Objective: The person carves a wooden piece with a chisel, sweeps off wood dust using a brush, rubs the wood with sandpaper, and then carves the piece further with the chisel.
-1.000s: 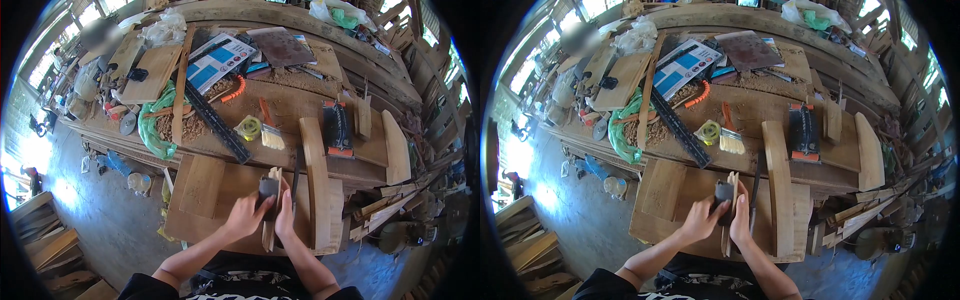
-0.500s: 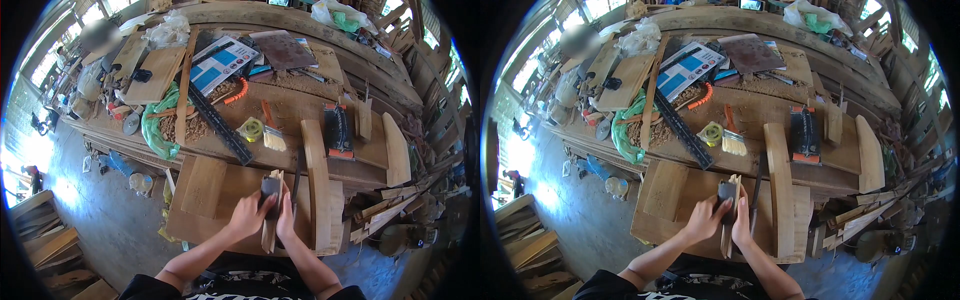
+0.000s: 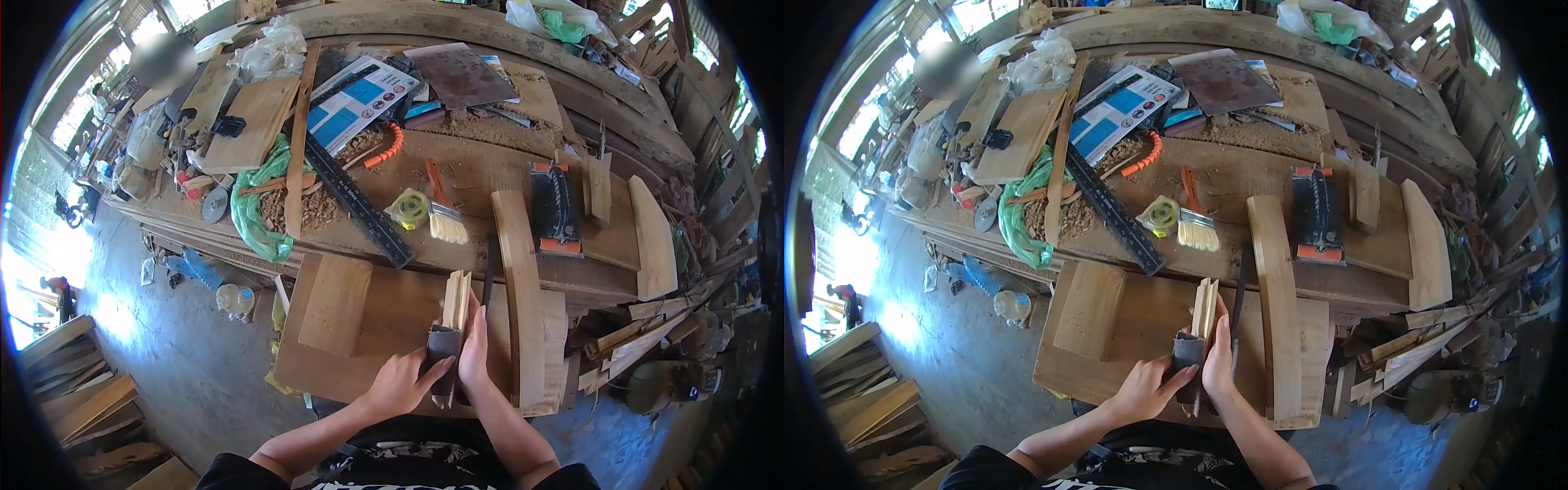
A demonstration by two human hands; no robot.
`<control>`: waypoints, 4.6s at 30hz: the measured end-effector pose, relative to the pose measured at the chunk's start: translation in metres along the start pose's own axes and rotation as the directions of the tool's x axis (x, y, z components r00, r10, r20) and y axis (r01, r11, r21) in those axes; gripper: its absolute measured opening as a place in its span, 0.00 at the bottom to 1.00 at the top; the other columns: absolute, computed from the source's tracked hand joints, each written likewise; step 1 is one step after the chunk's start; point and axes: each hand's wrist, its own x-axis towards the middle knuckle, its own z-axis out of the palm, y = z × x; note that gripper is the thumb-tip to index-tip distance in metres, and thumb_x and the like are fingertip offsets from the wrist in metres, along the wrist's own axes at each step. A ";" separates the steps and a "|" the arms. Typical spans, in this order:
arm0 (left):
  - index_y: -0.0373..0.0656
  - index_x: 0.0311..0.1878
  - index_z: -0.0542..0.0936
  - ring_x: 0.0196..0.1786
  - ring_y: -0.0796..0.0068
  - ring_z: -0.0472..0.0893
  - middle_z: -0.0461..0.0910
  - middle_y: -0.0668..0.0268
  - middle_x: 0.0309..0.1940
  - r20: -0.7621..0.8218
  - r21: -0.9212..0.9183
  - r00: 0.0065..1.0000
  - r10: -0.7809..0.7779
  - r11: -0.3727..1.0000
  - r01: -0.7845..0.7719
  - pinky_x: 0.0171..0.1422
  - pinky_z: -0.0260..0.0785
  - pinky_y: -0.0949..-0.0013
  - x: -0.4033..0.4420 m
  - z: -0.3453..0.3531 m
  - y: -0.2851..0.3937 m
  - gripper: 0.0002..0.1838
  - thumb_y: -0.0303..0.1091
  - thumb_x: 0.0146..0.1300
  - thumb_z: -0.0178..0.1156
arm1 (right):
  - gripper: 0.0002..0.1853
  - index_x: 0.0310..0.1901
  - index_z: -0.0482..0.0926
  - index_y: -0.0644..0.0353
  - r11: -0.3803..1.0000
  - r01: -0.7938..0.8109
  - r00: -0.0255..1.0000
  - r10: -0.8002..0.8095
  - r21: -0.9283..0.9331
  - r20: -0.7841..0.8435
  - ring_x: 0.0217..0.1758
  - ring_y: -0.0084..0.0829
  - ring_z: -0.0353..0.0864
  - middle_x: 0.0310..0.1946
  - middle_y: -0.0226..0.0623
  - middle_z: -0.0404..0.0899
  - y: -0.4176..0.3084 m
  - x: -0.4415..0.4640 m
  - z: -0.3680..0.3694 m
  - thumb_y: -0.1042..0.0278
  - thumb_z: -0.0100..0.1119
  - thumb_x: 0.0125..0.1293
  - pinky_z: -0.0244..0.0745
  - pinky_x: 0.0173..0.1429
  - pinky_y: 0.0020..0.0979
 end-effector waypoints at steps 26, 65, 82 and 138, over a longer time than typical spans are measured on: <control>0.33 0.37 0.78 0.35 0.39 0.80 0.80 0.42 0.28 -0.139 0.038 0.990 0.033 0.999 -0.028 0.37 0.72 0.50 0.035 -0.005 0.001 0.23 0.50 0.69 0.57 | 0.33 0.77 0.47 0.59 0.989 0.107 0.991 -0.099 -0.101 0.086 0.74 0.30 0.58 0.72 0.38 0.59 0.007 -0.008 0.002 0.46 0.25 0.80 0.49 0.77 0.32; 0.33 0.63 0.71 0.47 0.63 0.81 0.79 0.50 0.51 -0.349 0.389 0.646 0.679 0.732 -0.560 0.40 0.73 0.70 0.006 -0.139 0.120 0.40 0.56 0.57 0.65 | 0.41 0.68 0.62 0.68 0.132 0.903 0.356 -0.762 -0.409 0.541 0.54 0.40 0.80 0.57 0.53 0.76 -0.225 -0.009 0.040 0.60 0.69 0.56 0.76 0.57 0.37; 0.34 0.61 0.74 0.48 0.61 0.81 0.79 0.48 0.50 -0.145 0.946 0.237 0.961 0.205 -0.252 0.37 0.74 0.71 0.077 -0.253 0.162 0.43 0.65 0.57 0.61 | 0.33 0.61 0.66 0.66 -0.215 0.893 0.148 -0.689 -0.395 0.710 0.49 0.37 0.81 0.51 0.50 0.78 -0.287 -0.012 0.080 0.65 0.69 0.57 0.77 0.52 0.35; 0.41 0.44 0.85 0.29 0.81 0.83 0.87 0.68 0.31 -0.176 0.901 0.066 0.982 0.188 -0.390 0.36 0.75 0.77 0.102 -0.207 0.146 0.11 0.23 0.58 0.70 | 0.09 0.41 0.82 0.62 -0.606 0.668 -0.051 -0.616 -0.431 0.786 0.33 0.28 0.85 0.32 0.38 0.85 -0.294 0.032 0.074 0.79 0.69 0.59 0.80 0.37 0.30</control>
